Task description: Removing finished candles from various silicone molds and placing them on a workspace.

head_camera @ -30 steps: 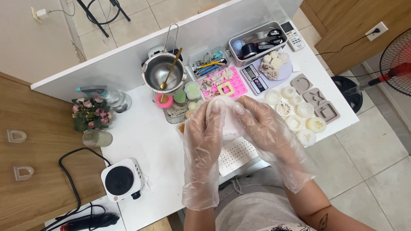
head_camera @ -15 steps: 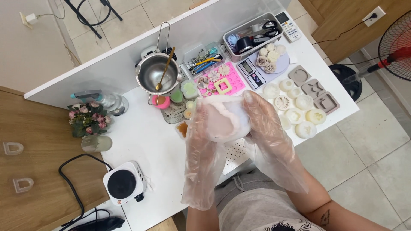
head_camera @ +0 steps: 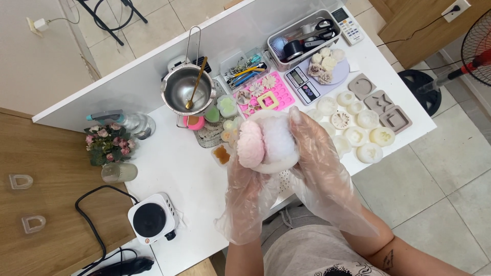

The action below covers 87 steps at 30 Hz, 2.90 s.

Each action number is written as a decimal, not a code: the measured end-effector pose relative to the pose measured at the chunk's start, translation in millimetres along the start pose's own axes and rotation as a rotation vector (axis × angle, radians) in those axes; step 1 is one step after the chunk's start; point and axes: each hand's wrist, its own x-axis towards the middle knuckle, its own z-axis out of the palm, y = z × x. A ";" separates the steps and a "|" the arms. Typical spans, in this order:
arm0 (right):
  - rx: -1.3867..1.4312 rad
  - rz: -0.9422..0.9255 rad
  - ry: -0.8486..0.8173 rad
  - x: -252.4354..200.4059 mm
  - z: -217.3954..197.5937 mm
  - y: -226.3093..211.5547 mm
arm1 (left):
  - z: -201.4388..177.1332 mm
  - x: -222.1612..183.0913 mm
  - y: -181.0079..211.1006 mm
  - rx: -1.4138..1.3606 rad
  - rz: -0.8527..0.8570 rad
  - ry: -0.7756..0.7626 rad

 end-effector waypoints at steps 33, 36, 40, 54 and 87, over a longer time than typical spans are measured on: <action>0.497 0.306 0.063 36.7 4.5 12.2 | 29.2 2.2 -4.1 0.601 0.251 0.003; 0.514 0.415 0.206 31.4 9.8 -4.3 | 18.3 2.1 -3.3 0.504 0.217 0.027; 0.492 0.386 0.179 38.4 0.0 11.6 | 13.9 6.5 13.6 0.501 -0.008 0.252; -0.022 0.076 0.205 43.2 -85.8 157.1 | 3.8 12.3 49.3 -0.029 -0.052 -0.025; 0.601 0.568 0.034 20.7 -164.9 210.4 | -53.8 -8.2 -13.7 0.339 -0.341 0.019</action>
